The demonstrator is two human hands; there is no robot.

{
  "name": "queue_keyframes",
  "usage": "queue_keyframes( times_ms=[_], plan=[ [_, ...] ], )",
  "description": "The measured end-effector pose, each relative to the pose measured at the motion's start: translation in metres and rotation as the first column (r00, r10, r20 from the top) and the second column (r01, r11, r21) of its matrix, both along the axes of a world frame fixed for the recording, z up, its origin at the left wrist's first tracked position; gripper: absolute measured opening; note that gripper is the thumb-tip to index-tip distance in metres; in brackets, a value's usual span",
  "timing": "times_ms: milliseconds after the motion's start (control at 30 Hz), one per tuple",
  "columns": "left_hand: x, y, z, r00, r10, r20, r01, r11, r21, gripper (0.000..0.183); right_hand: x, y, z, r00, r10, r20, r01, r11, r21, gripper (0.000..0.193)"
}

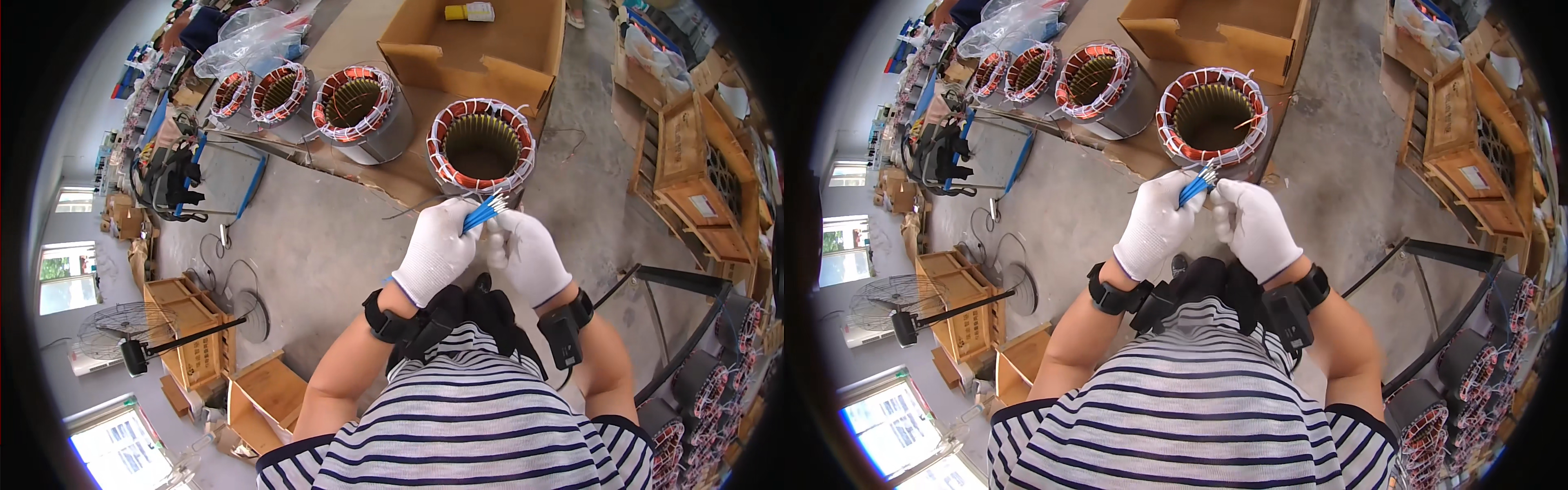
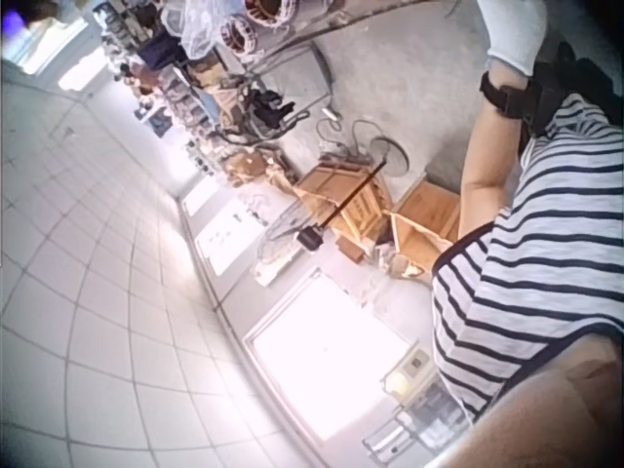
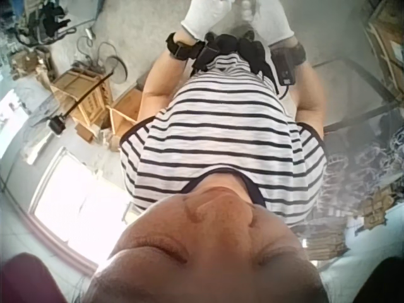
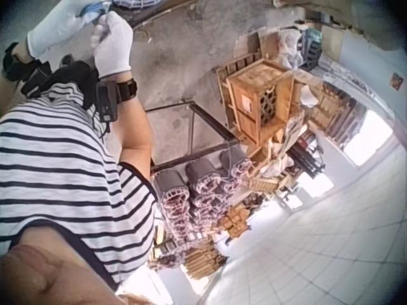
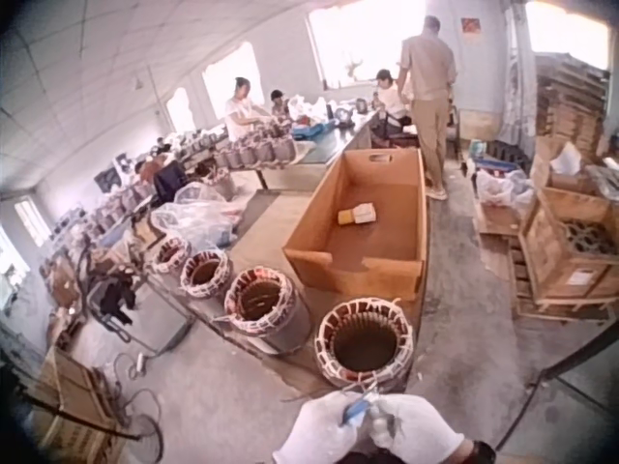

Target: The person, using a tool and by hand, connects wires to multiple metal stators arranged on a table. The person handles bundles of blue wires, threading and securing them to the copper coils of each stator in sequence.

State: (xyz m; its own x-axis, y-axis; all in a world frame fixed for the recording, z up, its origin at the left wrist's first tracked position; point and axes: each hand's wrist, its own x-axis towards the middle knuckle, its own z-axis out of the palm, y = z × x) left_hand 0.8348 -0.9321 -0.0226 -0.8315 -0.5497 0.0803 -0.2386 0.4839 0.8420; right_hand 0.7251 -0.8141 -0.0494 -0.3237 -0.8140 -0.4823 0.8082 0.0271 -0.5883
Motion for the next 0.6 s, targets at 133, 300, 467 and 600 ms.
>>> queue_keyframes(
  times_ms=[133, 300, 467, 600],
  plan=[
    [-0.002, 0.002, 0.003, 0.999, 0.031, 0.032, -0.031, 1.0, 0.004, 0.012, 0.014, 0.008, 0.006, 0.063, 0.009, -0.998, 0.137, 0.99, 0.017, 0.01],
    [-0.002, 0.002, 0.009, 0.994, 0.049, 0.093, -0.059, 0.992, 0.112, 0.013, -0.01, 0.0, 0.012, 0.652, 0.213, -0.728, -0.088, 0.975, 0.206, 0.011],
    [0.0, -0.002, 0.001, 1.0, -0.001, 0.012, 0.002, 0.995, -0.103, 0.014, -0.001, 0.004, -0.002, 0.567, 0.113, -0.816, -0.159, 0.987, 0.026, 0.017],
    [-0.001, -0.001, 0.006, 0.999, 0.004, 0.054, -0.003, 1.0, -0.012, 0.015, -0.005, 0.01, -0.006, 0.117, 0.045, -0.992, 0.074, 0.996, 0.054, 0.012]
  ],
)
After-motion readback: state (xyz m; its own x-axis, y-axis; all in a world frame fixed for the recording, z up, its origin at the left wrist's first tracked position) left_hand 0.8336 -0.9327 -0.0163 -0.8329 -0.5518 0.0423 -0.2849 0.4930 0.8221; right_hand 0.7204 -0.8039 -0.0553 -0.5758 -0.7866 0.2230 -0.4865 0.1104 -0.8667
